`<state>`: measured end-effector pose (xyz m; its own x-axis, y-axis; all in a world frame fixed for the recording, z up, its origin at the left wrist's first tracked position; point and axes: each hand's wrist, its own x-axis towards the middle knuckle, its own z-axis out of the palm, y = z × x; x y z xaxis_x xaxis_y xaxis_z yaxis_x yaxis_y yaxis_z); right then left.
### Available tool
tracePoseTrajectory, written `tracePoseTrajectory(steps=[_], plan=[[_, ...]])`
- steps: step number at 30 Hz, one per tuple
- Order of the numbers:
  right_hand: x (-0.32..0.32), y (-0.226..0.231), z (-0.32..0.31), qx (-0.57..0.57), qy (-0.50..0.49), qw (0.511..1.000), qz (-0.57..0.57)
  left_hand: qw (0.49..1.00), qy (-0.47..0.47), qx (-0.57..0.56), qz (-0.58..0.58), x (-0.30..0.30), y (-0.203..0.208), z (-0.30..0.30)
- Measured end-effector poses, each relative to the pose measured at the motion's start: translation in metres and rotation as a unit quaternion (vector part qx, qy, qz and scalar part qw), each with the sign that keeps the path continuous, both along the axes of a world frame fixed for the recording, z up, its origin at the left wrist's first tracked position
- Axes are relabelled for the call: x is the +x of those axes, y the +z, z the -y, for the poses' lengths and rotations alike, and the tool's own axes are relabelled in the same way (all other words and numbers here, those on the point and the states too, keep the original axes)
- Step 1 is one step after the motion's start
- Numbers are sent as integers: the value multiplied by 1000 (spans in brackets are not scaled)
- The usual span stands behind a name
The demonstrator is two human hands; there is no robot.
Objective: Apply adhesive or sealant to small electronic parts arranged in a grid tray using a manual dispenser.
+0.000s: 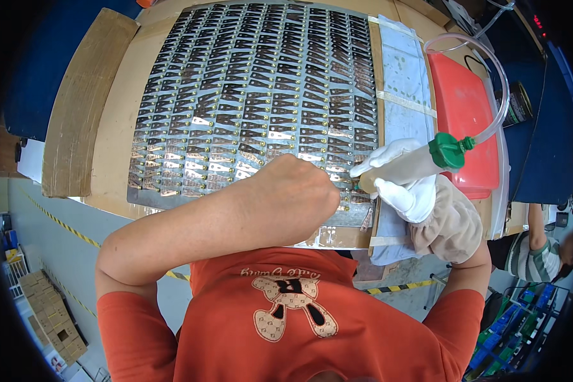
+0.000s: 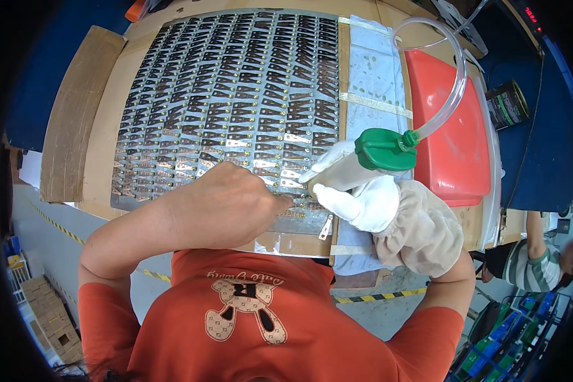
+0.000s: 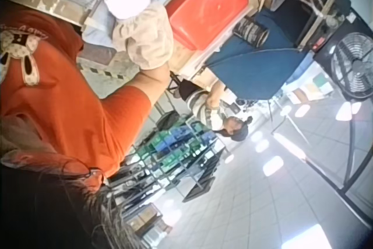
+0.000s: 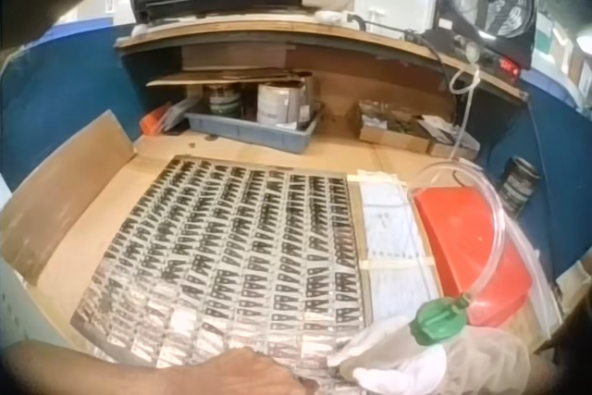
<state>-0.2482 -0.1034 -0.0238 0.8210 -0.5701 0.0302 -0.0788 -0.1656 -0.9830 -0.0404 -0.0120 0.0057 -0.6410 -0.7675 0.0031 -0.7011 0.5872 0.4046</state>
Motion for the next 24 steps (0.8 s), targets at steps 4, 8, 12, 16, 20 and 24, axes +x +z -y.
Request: tracePoseTrajectory(steps=[4, 8, 12, 16, 20, 24], plan=[[0, 1, -2, 0, 19, 1000, -10, 1000, 0, 3, 10, 0, 0, 1], [1, -4, -2, -8, 5, 1000, 2, 1000, 0, 3, 10, -1, 1, 1], [-2, -5, 1, -23, 4, 1000, -1, 1000, 2, 6, 15, -1, 1, 1], [0, 1, -1, -19, 17, 1000, -15, 1000, 0, 12, 15, -1, 2, 1], [1, -4, -1, -17, -12, 1000, 3, 1000, 1, 13, 10, -1, 1, 1], [0, -3, 0, -18, -7, 1000, 11, 1000, 1, 11, 8, 0, 0, 1]])
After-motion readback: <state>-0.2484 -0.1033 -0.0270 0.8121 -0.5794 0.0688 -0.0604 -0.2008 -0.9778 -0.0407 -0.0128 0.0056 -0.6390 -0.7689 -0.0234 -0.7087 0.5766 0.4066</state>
